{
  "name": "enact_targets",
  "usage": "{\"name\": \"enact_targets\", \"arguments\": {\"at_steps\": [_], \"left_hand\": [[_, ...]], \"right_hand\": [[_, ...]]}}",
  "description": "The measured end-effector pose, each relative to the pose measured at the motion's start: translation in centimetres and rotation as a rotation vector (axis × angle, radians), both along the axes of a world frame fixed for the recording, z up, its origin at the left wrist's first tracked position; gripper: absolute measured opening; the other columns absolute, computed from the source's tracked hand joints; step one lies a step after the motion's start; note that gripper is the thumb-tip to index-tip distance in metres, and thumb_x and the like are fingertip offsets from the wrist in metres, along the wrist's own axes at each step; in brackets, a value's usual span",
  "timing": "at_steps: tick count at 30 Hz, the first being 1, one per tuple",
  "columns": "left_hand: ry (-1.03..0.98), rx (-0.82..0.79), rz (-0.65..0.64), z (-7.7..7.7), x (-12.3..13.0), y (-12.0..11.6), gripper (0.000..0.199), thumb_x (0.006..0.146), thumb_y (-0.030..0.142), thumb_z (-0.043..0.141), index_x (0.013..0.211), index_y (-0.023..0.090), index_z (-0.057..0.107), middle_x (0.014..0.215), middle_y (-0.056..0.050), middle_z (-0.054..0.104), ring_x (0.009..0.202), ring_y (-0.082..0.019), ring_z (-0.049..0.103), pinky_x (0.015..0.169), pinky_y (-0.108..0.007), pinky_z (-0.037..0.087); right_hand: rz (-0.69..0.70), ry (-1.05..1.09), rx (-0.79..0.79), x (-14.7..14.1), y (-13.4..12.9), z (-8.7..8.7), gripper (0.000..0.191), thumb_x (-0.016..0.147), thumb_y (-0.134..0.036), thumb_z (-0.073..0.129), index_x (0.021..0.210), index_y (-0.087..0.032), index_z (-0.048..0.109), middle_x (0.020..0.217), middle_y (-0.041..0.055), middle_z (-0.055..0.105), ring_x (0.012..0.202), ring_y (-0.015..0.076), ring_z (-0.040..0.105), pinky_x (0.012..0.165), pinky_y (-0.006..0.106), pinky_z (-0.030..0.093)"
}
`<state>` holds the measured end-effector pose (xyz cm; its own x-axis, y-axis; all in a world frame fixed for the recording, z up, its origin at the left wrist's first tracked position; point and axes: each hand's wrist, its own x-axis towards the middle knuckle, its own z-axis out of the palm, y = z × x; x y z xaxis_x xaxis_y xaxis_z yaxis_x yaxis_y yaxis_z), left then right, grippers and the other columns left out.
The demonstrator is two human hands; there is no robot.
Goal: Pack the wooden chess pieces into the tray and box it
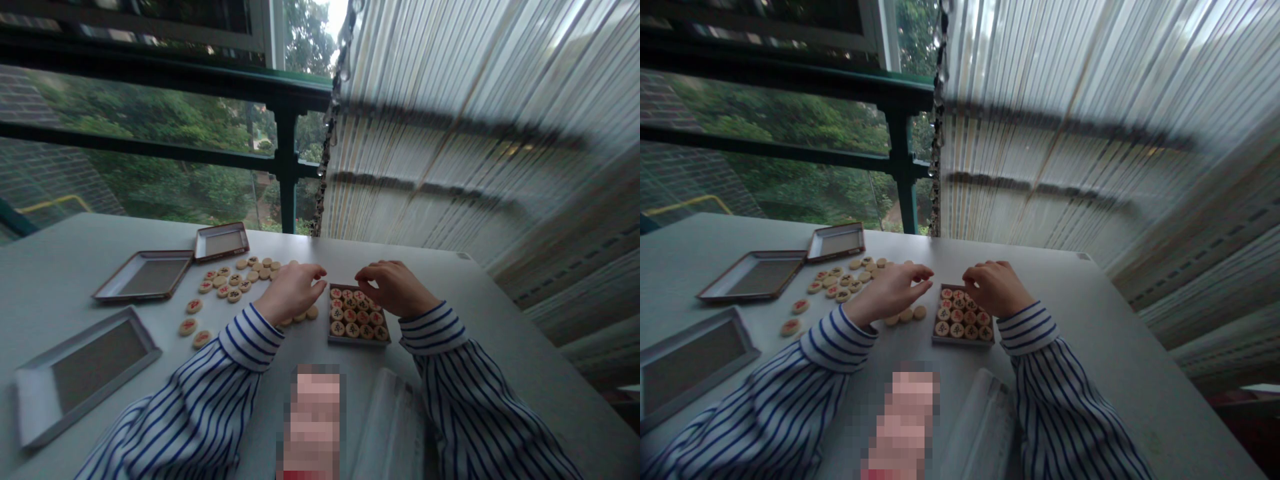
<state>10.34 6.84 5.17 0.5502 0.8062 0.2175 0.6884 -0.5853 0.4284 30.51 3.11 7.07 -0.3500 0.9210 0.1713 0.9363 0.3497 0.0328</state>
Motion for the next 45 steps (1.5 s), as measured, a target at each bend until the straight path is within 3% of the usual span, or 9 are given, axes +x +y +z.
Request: {"name": "enact_targets", "arguments": {"at_steps": [10,45], "left_hand": [[-0.035,-0.013,0.052,1.2,-1.2,0.6,0.035,0.079,0.037,0.042,0.100,0.016,0.061,0.096,-0.007,0.066,0.088,-0.019,0.059,0.075,-0.028,0.045],[-0.243,0.038,0.217,4.3,-5.4,1.8,0.035,0.075,0.039,0.047,0.096,0.016,0.063,0.095,-0.006,0.066,0.085,-0.018,0.061,0.075,-0.028,0.048]], "right_hand": [[-0.040,0.148,0.228,-0.6,-0.6,1.0,0.016,0.078,-0.021,0.048,0.084,-0.019,0.062,0.076,0.0021,0.065,0.073,0.0138,0.055,0.074,0.028,0.036],[-0.021,0.247,0.347,-1.5,-1.2,1.4,0.020,0.081,-0.021,0.044,0.088,-0.017,0.062,0.079,0.0051,0.065,0.077,0.0157,0.056,0.075,0.030,0.037]]}}
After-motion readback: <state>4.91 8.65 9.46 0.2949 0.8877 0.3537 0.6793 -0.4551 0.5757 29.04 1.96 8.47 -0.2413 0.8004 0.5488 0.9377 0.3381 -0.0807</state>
